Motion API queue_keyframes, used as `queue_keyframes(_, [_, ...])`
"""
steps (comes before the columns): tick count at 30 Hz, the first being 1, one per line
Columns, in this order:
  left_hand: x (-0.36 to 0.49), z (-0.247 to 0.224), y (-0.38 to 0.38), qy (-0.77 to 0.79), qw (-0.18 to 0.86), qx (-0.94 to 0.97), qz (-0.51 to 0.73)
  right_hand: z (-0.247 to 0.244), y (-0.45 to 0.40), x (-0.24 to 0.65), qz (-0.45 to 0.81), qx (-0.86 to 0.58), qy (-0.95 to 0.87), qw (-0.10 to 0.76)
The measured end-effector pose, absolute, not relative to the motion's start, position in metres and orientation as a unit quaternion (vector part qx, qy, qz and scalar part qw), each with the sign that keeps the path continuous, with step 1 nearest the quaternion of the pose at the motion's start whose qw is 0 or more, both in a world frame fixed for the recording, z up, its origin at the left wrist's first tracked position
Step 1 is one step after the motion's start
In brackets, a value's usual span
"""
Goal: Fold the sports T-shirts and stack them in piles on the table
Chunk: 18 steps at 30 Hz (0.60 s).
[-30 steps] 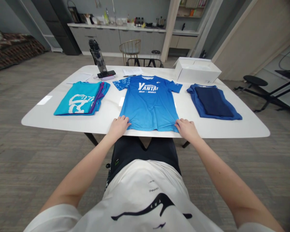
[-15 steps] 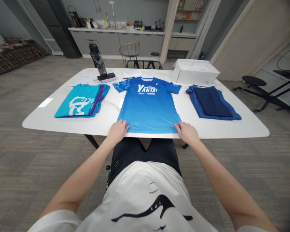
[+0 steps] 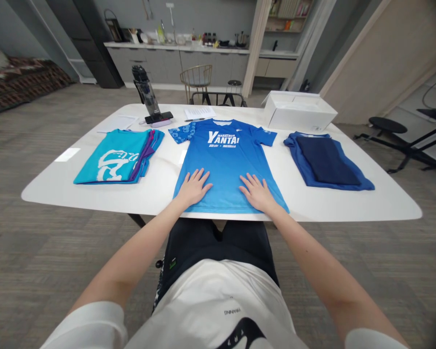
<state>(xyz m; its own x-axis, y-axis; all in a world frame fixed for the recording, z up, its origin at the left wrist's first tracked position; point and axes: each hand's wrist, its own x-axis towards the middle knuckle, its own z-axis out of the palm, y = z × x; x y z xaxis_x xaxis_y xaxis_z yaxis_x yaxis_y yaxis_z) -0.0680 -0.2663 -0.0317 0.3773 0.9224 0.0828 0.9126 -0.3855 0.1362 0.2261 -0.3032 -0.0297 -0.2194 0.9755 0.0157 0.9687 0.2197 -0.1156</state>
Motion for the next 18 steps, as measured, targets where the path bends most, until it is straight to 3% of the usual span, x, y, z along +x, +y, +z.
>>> queue_keyframes(9, [-0.105,-0.037,-0.293,0.619,0.030,0.783,0.043,-0.037,-0.329,0.288,0.007,-0.733,-0.680,0.010])
queue_keyframes(14, [-0.074,-0.029,-0.248,0.551,0.034,0.830,0.080,-0.030,-0.278,0.269,0.047,-0.652,-0.753,0.077])
queue_keyframes(18, [-0.060,-0.033,-0.202,0.561,0.048,0.823,0.077,-0.030,-0.230,0.266,0.095,-0.673,-0.730,0.074])
